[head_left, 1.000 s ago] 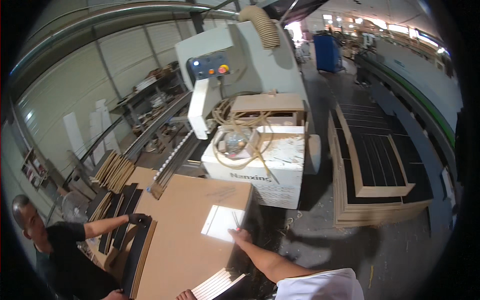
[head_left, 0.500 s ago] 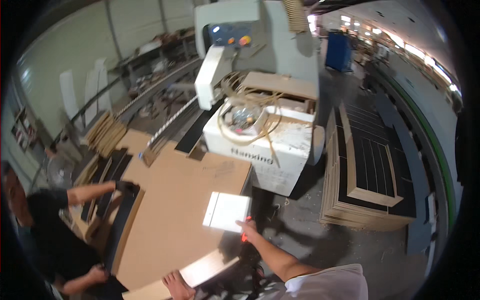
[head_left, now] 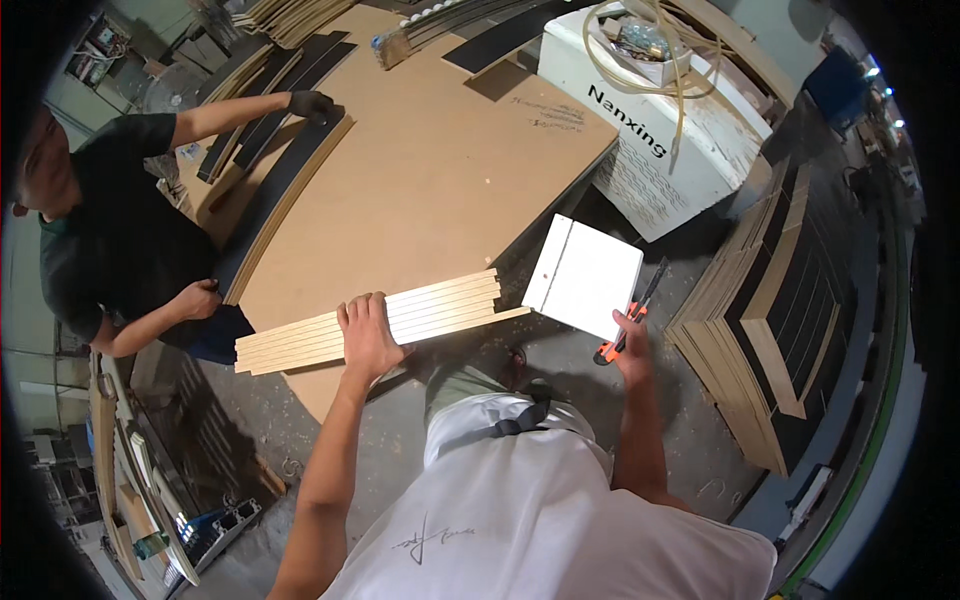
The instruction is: The person picks up a stack of wooden boards, carries them to a workbench, and trims their edges using a utility knife while aligning them against a block. The person then carries the stack of boards and places it onto a larger pile.
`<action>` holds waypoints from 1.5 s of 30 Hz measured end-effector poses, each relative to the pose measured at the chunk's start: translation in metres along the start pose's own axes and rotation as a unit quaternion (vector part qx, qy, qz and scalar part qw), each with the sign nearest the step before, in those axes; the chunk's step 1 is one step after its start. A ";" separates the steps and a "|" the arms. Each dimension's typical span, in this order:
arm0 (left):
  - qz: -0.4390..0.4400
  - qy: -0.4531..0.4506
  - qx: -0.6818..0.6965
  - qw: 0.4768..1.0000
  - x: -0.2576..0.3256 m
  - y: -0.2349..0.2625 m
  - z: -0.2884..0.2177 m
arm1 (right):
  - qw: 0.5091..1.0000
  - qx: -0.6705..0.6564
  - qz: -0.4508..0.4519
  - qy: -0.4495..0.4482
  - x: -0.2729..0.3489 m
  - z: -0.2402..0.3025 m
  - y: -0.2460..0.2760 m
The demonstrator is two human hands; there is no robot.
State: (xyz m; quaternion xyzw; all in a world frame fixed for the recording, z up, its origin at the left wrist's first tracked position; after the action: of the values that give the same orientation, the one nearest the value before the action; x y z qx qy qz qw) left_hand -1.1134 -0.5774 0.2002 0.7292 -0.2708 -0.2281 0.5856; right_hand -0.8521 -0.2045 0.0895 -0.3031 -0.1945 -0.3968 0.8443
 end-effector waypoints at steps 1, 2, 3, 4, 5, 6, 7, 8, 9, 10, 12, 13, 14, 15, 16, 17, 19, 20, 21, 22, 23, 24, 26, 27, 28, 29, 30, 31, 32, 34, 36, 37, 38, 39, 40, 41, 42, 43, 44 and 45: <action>0.006 -0.008 0.006 1.000 0.001 0.000 0.000 | 1.000 -0.003 -0.002 0.003 -0.001 -0.002 0.005; 0.004 -0.012 0.005 1.000 0.001 -0.002 0.000 | 1.000 0.000 0.004 0.011 -0.004 -0.002 0.011; -0.009 -0.023 0.006 1.000 -0.001 -0.005 -0.002 | 1.000 0.000 0.005 0.021 -0.006 -0.002 0.020; -0.022 -0.029 0.006 0.999 0.000 -0.004 -0.004 | 1.000 -0.003 0.004 0.025 -0.009 -0.001 0.029; -0.013 -0.033 0.003 0.999 -0.002 -0.002 -0.005 | 0.999 -0.011 0.016 0.026 -0.014 0.004 0.038; -0.015 -0.034 0.003 0.999 -0.002 0.000 -0.005 | 0.999 -0.018 0.028 0.025 -0.014 0.009 0.039; 0.003 -0.033 0.008 0.999 -0.004 0.000 -0.006 | 0.999 -0.018 0.027 0.030 -0.013 0.015 0.041; 0.019 -0.035 0.013 0.999 -0.008 0.001 -0.007 | 0.999 0.018 0.029 0.024 -0.011 0.024 0.043; 0.018 -0.041 0.023 0.999 -0.009 0.001 -0.008 | 0.998 0.051 0.026 0.024 -0.005 0.036 0.044; 0.013 -0.057 0.037 0.998 -0.012 -0.002 -0.007 | 0.993 0.119 0.019 -0.018 -0.015 0.029 0.061; 0.003 -0.064 0.024 0.998 -0.008 -0.017 0.003 | 0.984 0.169 -0.043 0.031 -0.053 -0.007 0.095; 0.038 -0.044 0.004 0.998 0.002 -0.027 0.021 | 0.979 0.186 -0.046 -0.066 -0.061 -0.018 0.071; 0.034 -0.030 0.013 0.999 0.010 -0.021 0.021 | 0.980 0.176 -0.038 -0.079 -0.050 -0.014 0.042; 0.035 -0.035 0.016 0.999 0.012 -0.023 0.023 | 0.987 0.138 0.030 -0.081 -0.052 -0.023 0.038; 0.043 -0.035 0.015 0.998 0.016 -0.025 0.025 | 0.979 0.189 -0.004 -0.079 -0.035 -0.009 0.016; 0.065 -0.035 0.014 0.997 0.016 -0.023 0.022 | 0.978 0.198 0.014 -0.070 -0.025 -0.007 0.006; 0.083 -0.046 0.008 0.995 0.014 -0.019 0.018 | 0.986 0.136 0.051 -0.085 -0.010 -0.006 -0.014; 0.079 -0.055 0.009 0.995 0.010 -0.020 0.019 | 0.981 0.127 0.107 -0.105 0.020 0.019 -0.041; 0.077 -0.053 0.004 0.996 0.008 -0.023 0.023 | 0.978 0.133 0.104 -0.120 0.030 0.027 -0.047; 0.079 -0.047 -0.002 0.996 0.009 -0.026 0.028 | 0.975 0.138 0.102 -0.138 0.036 0.028 -0.048; 0.085 -0.046 -0.015 0.995 0.009 -0.032 0.036 | 0.976 0.136 0.100 -0.141 0.038 0.026 -0.049; 0.087 -0.041 -0.014 0.995 0.014 -0.031 0.034 | 0.976 0.132 0.103 -0.136 0.039 0.024 -0.051; 0.071 -0.015 -0.008 0.997 0.014 -0.022 0.024 | 0.975 0.131 0.111 -0.141 0.017 0.008 -0.045; 0.077 -0.012 0.001 0.997 0.017 -0.021 0.021 | 0.980 0.147 0.083 -0.104 -0.011 -0.010 -0.032; 0.085 -0.022 -0.002 0.996 0.013 -0.020 0.016 | 0.982 0.164 0.057 -0.070 -0.029 -0.033 -0.017; 0.057 -0.063 0.087 0.993 0.001 -0.022 0.009 | 0.983 0.166 0.051 -0.060 -0.025 -0.026 -0.020; 0.058 -0.077 0.064 0.993 -0.007 -0.021 -0.002 | 0.983 0.168 0.045 -0.053 -0.017 -0.007 -0.025; 0.064 -0.083 0.030 0.994 -0.019 -0.029 -0.006 | 0.989 0.134 0.030 -0.044 -0.035 -0.014 -0.010; 0.113 -0.064 0.070 0.989 -0.030 -0.021 -0.023 | 0.975 0.188 -0.039 -0.111 -0.037 -0.014 0.003; 0.067 -0.082 0.044 0.993 -0.038 -0.007 -0.049 | 0.979 0.192 0.010 -0.065 -0.036 0.001 0.002; 0.053 -0.077 0.031 0.995 -0.036 -0.013 -0.048 | 0.984 0.165 0.037 -0.052 -0.024 0.014 -0.014; 0.058 -0.058 0.029 0.996 -0.032 -0.014 -0.044 | 0.984 0.152 0.070 -0.062 -0.019 0.018 -0.026; 0.060 -0.057 0.033 0.996 -0.028 -0.012 -0.042 | 0.983 0.139 0.102 -0.069 -0.014 0.020 -0.039; 0.059 -0.065 0.041 0.995 -0.025 -0.012 -0.044 | 0.981 0.144 0.105 -0.074 -0.013 0.017 -0.039; 0.058 -0.059 0.044 0.996 -0.024 -0.012 -0.042 | 0.981 0.145 0.111 -0.058 -0.012 0.017 -0.040; 0.059 -0.060 0.040 0.996 -0.023 -0.012 -0.041 | 0.982 0.146 0.116 -0.041 -0.011 0.019 -0.042; 0.063 -0.059 0.034 0.996 -0.019 -0.012 -0.039 | 0.980 0.151 0.119 -0.044 -0.008 0.019 -0.046; 0.062 -0.054 0.037 0.996 -0.016 -0.012 -0.037 | 0.979 0.153 0.124 -0.055 -0.003 0.021 -0.051; 0.057 -0.055 0.037 0.996 -0.014 -0.012 -0.037 | 0.977 0.155 0.128 -0.066 -0.001 0.023 -0.055; 0.050 -0.060 0.036 0.996 -0.015 -0.011 -0.035 | 0.977 0.158 0.129 -0.065 -0.001 0.024 -0.056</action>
State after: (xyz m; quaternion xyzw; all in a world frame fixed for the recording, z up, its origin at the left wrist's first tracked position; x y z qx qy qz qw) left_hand -1.1002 -0.5400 0.1971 0.7202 -0.3495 -0.2321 0.5525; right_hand -0.8993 -0.2162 0.1269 -0.2134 -0.2689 -0.2284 0.9110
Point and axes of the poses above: each hand's wrist, its own x-axis away from the middle knuckle, its own y-axis out of the back of the hand, z = x × y, the point moved 5 cm from there along -x, towards the middle knuckle, and after that the axes turned 6 degrees about -y, right-handed, at the moved point
